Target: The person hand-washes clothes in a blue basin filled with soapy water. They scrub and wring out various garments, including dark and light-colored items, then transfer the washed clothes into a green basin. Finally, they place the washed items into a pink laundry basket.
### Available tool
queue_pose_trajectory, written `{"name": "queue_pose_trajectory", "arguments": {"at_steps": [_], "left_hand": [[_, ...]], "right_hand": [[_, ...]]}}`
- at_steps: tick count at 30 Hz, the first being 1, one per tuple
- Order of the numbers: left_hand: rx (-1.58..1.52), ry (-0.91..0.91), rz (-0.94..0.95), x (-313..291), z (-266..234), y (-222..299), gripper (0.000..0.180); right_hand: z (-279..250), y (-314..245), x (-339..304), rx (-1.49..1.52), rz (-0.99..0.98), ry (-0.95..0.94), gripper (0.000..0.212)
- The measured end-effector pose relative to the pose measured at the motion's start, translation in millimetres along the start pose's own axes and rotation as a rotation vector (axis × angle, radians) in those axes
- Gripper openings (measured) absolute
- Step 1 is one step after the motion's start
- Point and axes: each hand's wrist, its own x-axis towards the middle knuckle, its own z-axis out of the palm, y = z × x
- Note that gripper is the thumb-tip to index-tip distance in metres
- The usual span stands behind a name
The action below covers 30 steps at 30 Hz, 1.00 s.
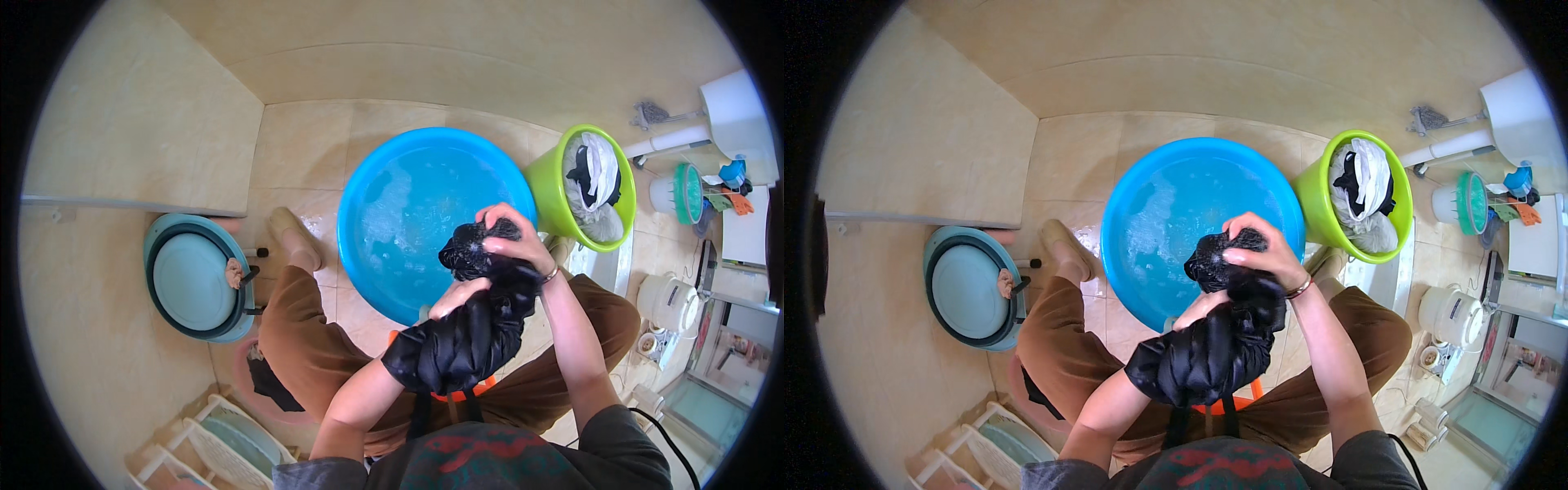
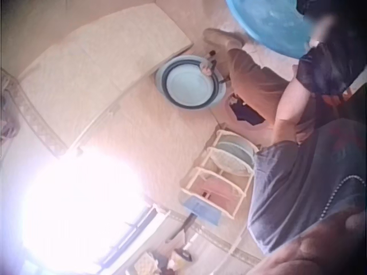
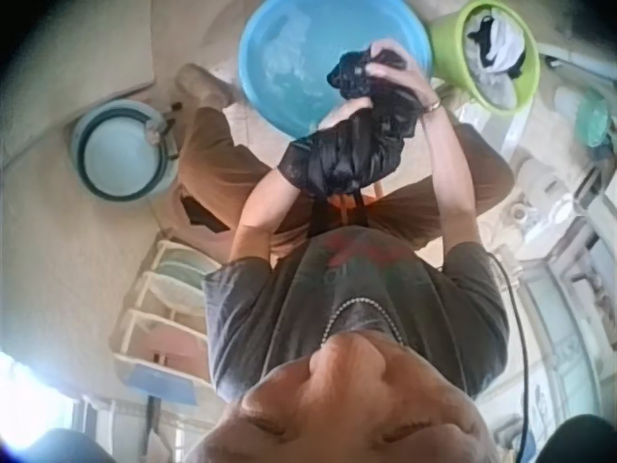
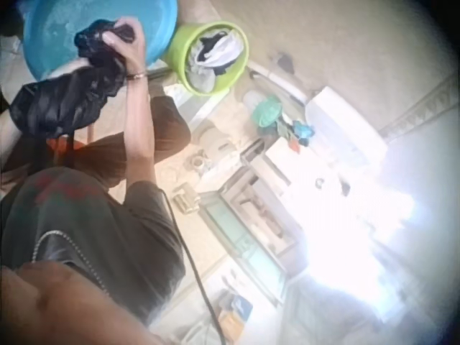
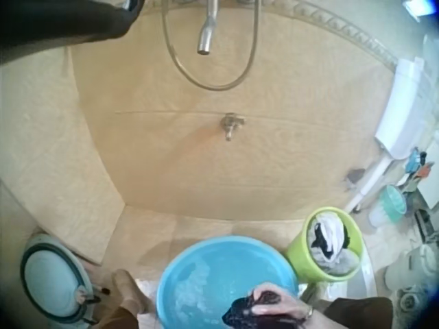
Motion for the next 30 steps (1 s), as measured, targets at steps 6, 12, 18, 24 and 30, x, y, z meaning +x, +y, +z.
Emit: {"name": "queue_pose_trajectory", "arguments": {"at_steps": [6, 12, 18, 24, 30], "left_hand": [[-0.672, 0.036, -0.409, 14.0, 1.3, -7.6, 0.030], [-0.268, 0.110, -0.192, 13.4, -11.6, -61.4, 0.033], [-1.074, 0.297, -0.579, 41.9, 0.1, 17.8, 0.039], [-0.583, 0.197, -0.470, 40.4, 2.2, 0.4, 0.072], [-0.054, 0.146, -0.087, 17.2, 3.2, -24.0, 0.045]], "right_hand": [[16.4, 21.5, 11.3, -0.449, -0.126, 0.151, 0.023], [28.9, 55.8, 22.7, -0.850, -0.130, 0.267, 0.024], [1.4, 61.8, 26.9, -0.768, -0.304, 0.458, 0.038], [24.7, 40.1, 24.7, -0.902, -0.070, 0.207, 0.038], [7.4, -1.3, 17.4, 0.147, 0.262, -0.121, 0.077]]}}
